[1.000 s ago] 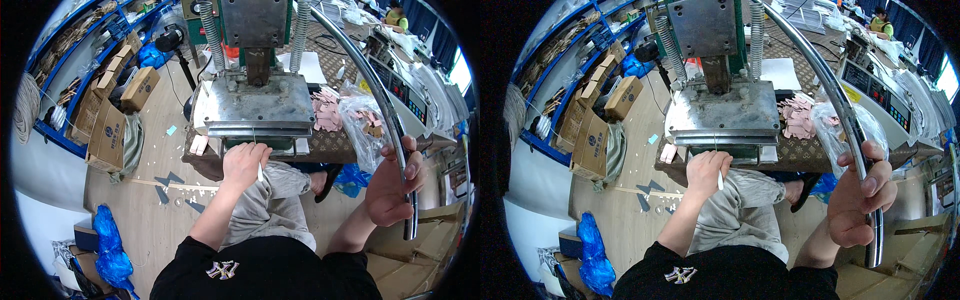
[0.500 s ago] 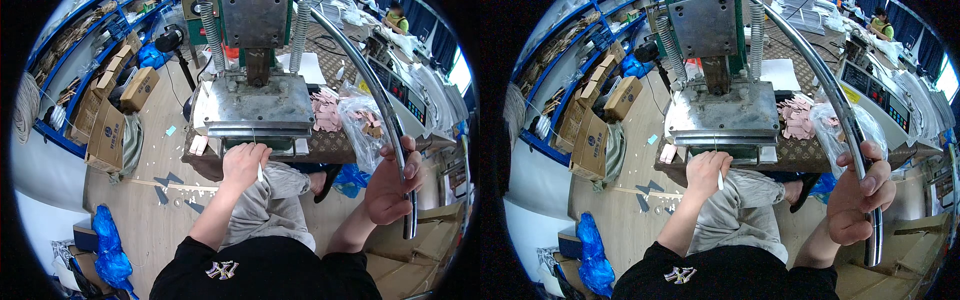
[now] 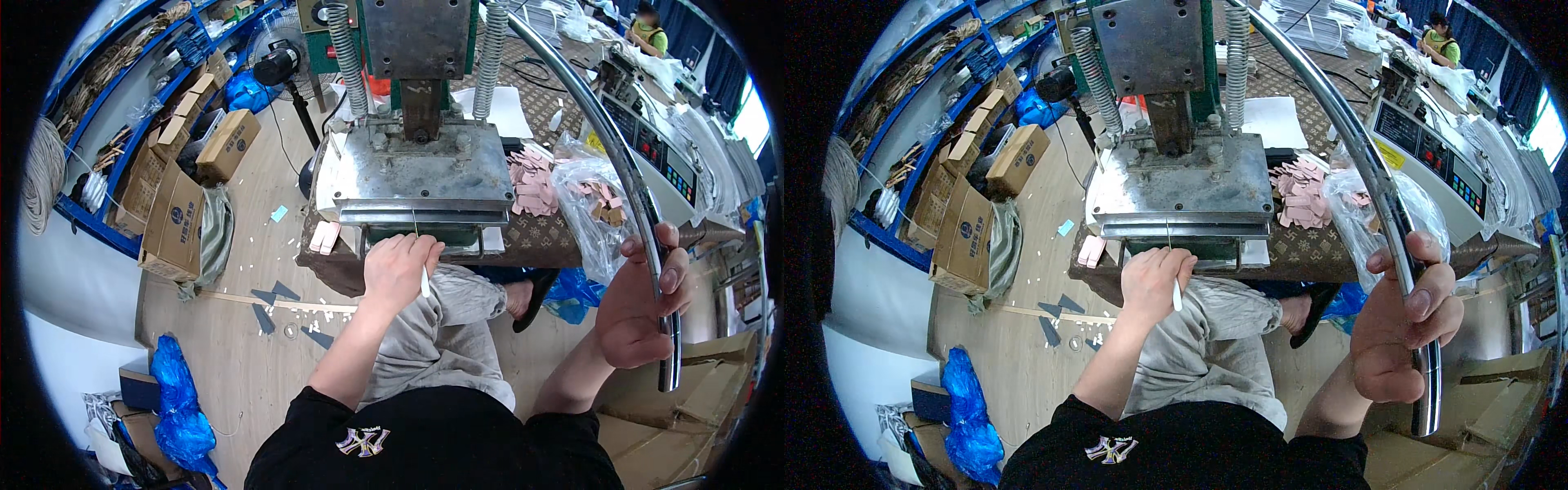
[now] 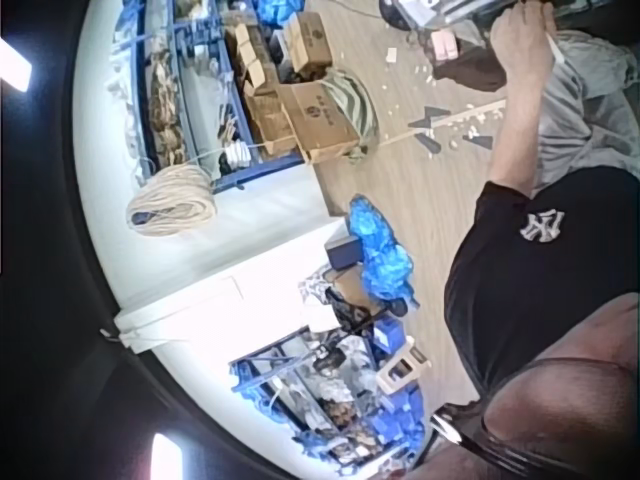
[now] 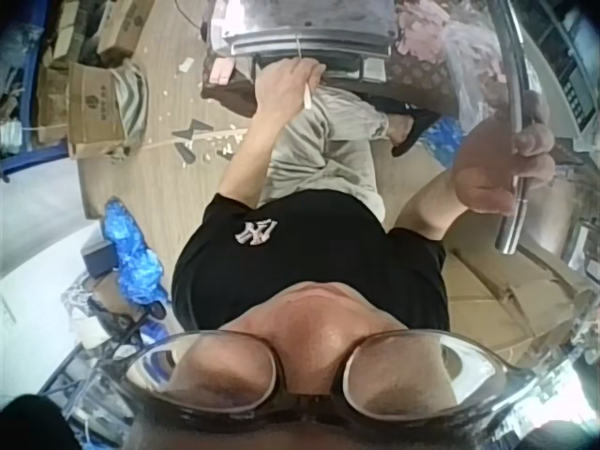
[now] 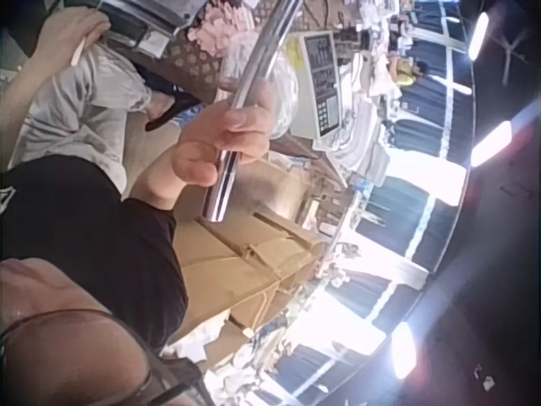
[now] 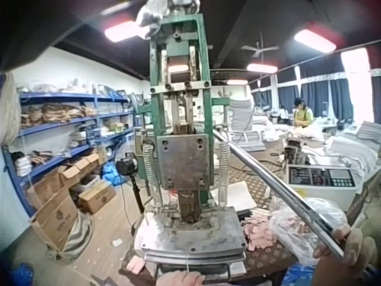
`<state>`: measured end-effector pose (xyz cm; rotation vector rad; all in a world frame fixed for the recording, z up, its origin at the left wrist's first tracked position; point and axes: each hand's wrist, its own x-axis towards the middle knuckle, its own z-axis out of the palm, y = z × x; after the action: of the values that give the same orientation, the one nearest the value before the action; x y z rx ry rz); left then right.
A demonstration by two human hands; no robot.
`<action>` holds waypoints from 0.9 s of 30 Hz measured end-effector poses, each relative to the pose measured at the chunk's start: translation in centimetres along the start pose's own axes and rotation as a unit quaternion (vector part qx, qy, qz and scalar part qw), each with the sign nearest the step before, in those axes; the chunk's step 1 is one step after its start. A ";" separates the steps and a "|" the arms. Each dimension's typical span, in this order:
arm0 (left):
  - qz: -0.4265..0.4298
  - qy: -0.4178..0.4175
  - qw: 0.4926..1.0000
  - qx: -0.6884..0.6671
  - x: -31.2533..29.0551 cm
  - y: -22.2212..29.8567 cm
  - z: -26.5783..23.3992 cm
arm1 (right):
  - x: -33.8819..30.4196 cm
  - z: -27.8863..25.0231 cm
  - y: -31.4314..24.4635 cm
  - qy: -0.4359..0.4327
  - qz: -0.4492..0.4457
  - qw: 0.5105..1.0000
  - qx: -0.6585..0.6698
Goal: Operating a manual press machine to stamp or cut small pink rectangular components.
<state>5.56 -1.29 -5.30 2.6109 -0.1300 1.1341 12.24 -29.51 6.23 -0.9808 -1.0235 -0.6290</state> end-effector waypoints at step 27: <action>0.001 0.001 1.000 -0.003 0.0 -0.1 0.1 | 0.0 -0.2 0.0 -0.003 -0.002 1.000 -0.002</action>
<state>5.61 -1.25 -5.41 2.6058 -0.1347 1.1344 12.34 -29.67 6.18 -0.9861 -1.0294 -0.6317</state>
